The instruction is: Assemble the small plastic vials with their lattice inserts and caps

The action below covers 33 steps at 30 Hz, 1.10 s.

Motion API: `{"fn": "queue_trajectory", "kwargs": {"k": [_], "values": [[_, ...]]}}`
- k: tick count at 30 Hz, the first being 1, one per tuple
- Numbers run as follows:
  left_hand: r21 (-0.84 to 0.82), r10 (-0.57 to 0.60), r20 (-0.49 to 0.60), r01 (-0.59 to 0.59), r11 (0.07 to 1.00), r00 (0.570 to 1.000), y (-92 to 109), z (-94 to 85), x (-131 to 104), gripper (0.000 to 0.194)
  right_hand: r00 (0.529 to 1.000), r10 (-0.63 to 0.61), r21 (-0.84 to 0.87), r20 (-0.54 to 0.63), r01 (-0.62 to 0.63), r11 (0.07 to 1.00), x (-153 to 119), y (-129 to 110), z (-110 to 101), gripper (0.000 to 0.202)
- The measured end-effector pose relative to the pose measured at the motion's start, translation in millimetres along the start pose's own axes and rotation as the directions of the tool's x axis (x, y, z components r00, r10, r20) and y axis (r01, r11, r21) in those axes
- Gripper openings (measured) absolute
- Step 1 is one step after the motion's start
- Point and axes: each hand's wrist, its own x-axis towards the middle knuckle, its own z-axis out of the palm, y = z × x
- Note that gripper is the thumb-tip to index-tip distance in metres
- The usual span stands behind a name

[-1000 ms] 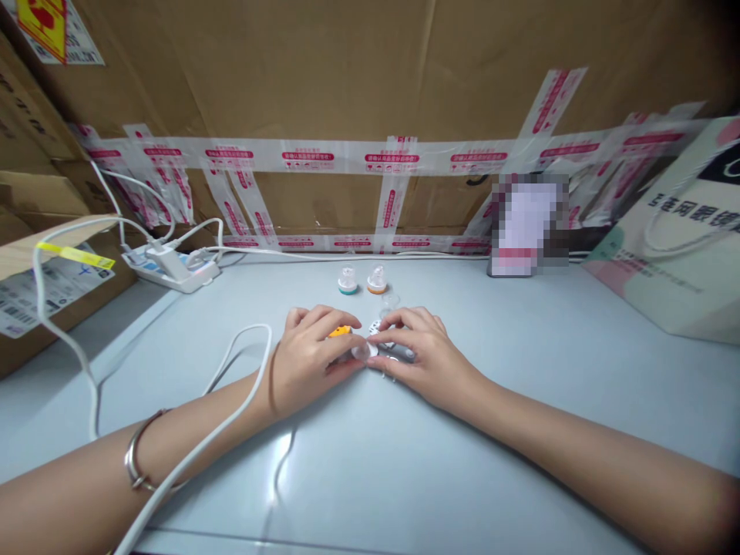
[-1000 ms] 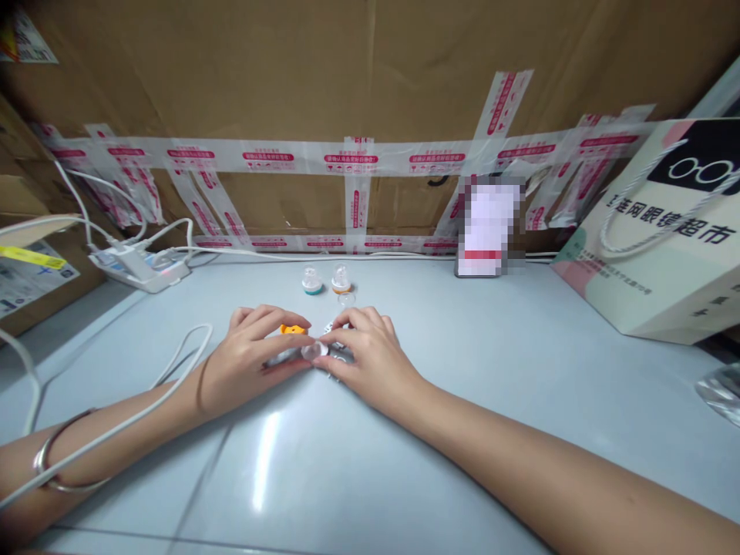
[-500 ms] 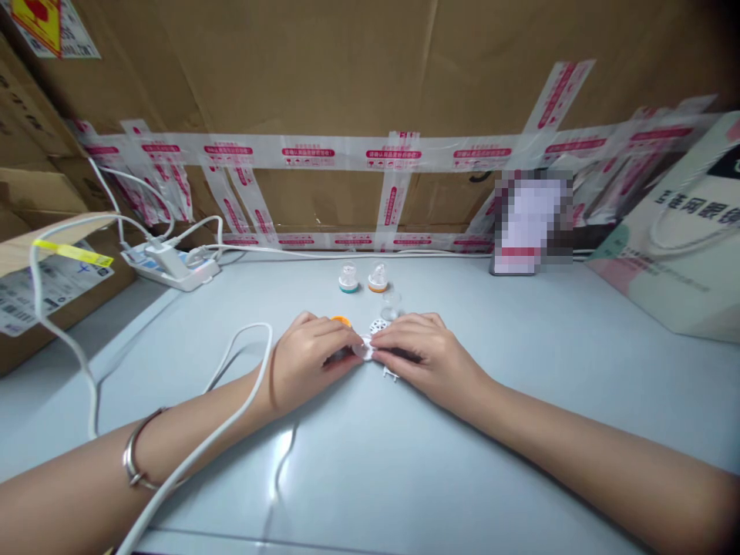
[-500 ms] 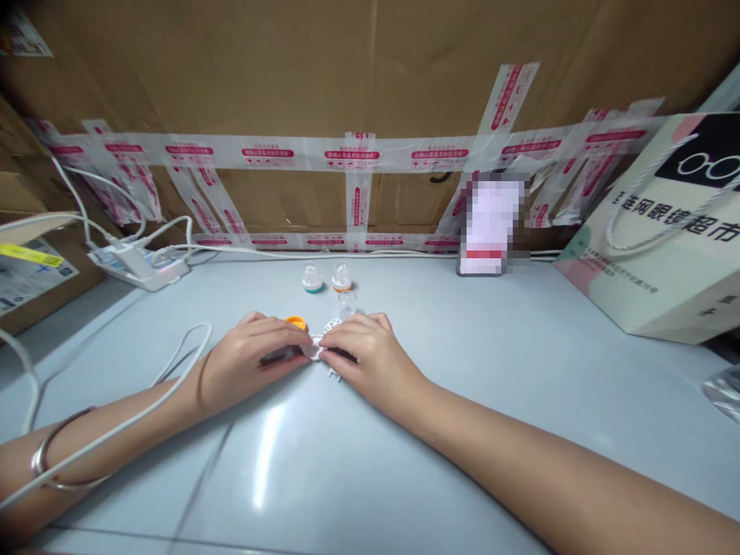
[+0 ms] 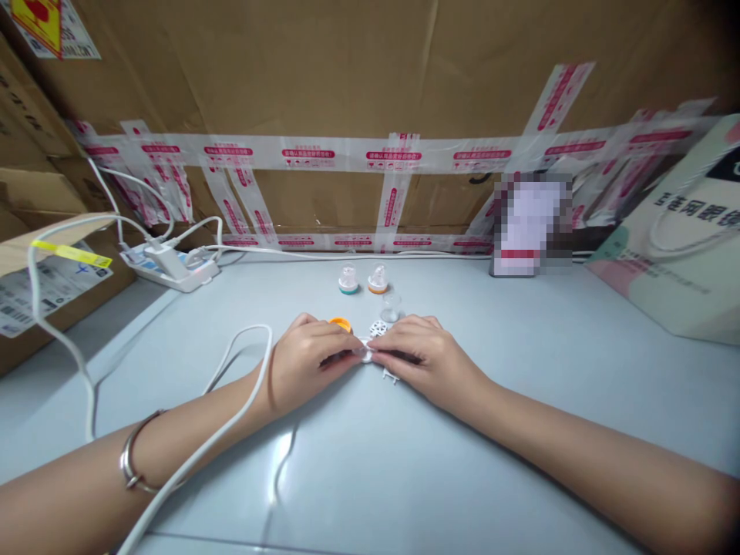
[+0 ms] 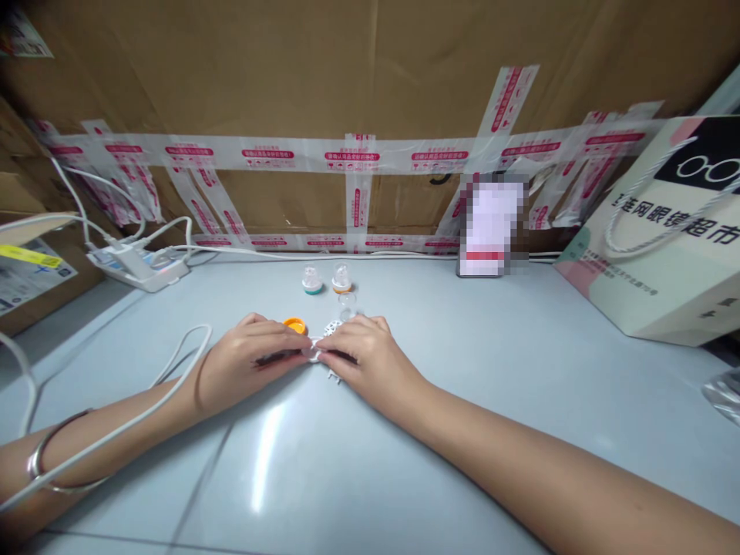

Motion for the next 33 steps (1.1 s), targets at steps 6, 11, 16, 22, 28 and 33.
{"fn": "queue_trajectory", "kwargs": {"k": [6,11,16,22,28,33], "values": [[0.010,0.042,-0.003,-0.042,0.999,0.999,-0.7,-1.1,-0.3,0.011,1.000,-0.021,-0.010,0.001,0.021,1.000,0.0,1.6,0.7,0.010],[0.016,0.037,0.004,-0.037,0.999,0.999,0.0,-1.2,-0.2,0.010,0.998,-0.055,-0.024,0.009,0.055,0.998,0.4,2.2,0.9,0.010],[0.016,0.013,0.000,-0.013,1.000,1.000,-0.6,-0.1,-1.7,0.010,0.997,-0.077,-0.026,0.002,0.077,0.997,0.6,2.7,1.6,0.010],[0.016,0.017,-0.032,-0.017,1.000,0.999,-2.2,0.8,-2.4,0.011,0.995,-0.099,-0.018,-0.018,0.099,0.995,-1.2,4.8,2.3,0.011],[0.015,0.090,-0.051,-0.089,0.996,0.995,-1.5,0.5,-1.1,0.011,0.992,-0.123,-0.014,-0.032,0.122,0.992,-0.8,5.6,2.9,0.012],[0.021,0.078,-0.025,-0.078,0.997,0.997,0.0,-0.7,-0.9,0.012,0.992,-0.125,-0.019,-0.004,0.125,0.992,0.2,2.6,1.6,0.013]]}}
